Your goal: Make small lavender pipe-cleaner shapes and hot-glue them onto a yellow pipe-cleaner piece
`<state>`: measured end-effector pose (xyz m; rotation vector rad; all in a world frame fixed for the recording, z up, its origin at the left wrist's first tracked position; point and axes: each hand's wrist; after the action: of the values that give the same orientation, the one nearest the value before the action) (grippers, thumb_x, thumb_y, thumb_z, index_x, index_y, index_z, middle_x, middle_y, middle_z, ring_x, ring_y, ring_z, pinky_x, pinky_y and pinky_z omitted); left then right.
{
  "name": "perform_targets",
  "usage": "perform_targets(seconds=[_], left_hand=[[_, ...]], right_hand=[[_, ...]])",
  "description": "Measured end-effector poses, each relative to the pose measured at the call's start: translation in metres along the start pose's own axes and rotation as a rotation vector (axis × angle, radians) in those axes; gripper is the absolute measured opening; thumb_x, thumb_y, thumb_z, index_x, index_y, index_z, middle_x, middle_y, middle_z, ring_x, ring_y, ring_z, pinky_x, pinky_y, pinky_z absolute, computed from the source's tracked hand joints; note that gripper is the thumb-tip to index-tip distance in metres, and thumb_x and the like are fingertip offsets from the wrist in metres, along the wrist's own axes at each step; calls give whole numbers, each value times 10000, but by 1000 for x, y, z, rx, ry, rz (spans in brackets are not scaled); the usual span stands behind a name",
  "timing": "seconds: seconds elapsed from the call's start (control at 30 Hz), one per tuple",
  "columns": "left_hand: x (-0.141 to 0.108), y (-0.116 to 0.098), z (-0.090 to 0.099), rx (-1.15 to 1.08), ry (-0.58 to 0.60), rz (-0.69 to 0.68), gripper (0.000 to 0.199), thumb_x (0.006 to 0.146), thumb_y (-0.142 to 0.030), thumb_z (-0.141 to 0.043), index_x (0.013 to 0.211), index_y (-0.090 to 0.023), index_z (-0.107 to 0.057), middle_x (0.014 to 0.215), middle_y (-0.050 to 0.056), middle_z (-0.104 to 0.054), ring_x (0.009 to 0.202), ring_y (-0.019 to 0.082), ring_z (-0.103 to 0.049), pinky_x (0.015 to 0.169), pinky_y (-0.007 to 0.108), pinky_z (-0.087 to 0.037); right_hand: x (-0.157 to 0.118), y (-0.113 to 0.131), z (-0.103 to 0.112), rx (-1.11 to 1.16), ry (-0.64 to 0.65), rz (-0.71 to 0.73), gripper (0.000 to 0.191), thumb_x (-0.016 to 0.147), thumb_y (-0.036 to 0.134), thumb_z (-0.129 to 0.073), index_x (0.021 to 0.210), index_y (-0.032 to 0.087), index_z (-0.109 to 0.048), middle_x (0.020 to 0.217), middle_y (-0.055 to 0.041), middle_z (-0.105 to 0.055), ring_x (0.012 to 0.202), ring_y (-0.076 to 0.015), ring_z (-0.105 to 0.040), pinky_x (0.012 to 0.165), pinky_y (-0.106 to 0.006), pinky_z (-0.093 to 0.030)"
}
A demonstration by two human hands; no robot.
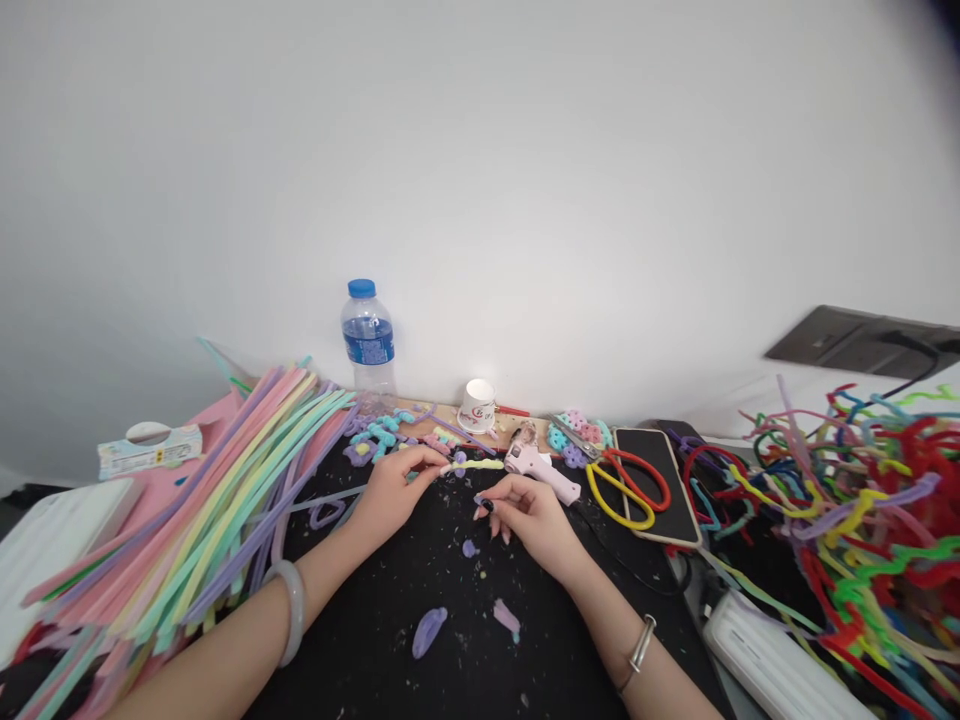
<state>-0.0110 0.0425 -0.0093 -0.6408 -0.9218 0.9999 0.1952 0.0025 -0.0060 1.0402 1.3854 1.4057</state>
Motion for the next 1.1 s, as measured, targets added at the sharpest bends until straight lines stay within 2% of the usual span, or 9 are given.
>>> perform_targets(seconds=[0.17,0.27,0.37,0.47,0.7,1.1], left_hand=[[0,-5,1,11,76,-30,118,808,-226,-533,772,-205,-644,805,3,-681,785,168,-613,746,283,-452],[0,-9,1,-6,124,-43,127,807,-224,-527,755,-205,-641,782,-1,-678,758,163,-611,723,279,-454],[-1,-12,1,-23,152,-45,130,805,-216,-525,748,-203,-642,781,0,-678,756,163,-612,726,280,-456],[-1,-14,1,-37,160,-43,125,803,-213,-532,746,-200,-642,781,5,-679,755,163,-613,723,275,-460],[-1,-13,1,-44,162,-49,125,803,-190,-536,742,-197,-645,777,4,-678,751,154,-610,724,261,-456],[-1,-13,1,-61,151,-32,121,800,-209,-540,736,-200,-642,773,1,-678,748,157,-610,714,265,-456]], right_hand=[[0,9,14,-257,-232,228,103,766,190,-555,809,181,-648,785,-30,-617,694,-147,-551,589,-256,-414],[0,13,20,-451,-308,297,140,791,171,-520,840,186,-651,780,-31,-570,663,-146,-502,589,-265,-387],[-1,14,21,-593,-305,291,170,797,144,-494,859,193,-645,752,-21,-535,610,-137,-457,569,-264,-367],[-1,14,19,-635,-273,263,180,789,133,-483,858,196,-637,753,-21,-541,640,-148,-466,591,-268,-373],[0,14,19,-575,-227,155,191,779,151,-463,857,182,-635,765,-22,-554,678,-157,-486,623,-277,-388],[2,12,21,-423,-183,77,162,766,203,-488,837,167,-630,701,-3,-530,644,-144,-486,606,-268,-401]])
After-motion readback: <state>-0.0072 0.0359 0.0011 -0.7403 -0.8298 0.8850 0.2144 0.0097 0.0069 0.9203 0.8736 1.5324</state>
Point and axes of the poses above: each hand's wrist, its own x-axis towards the middle knuckle, its own z-axis out of the back of the hand, y = z × x
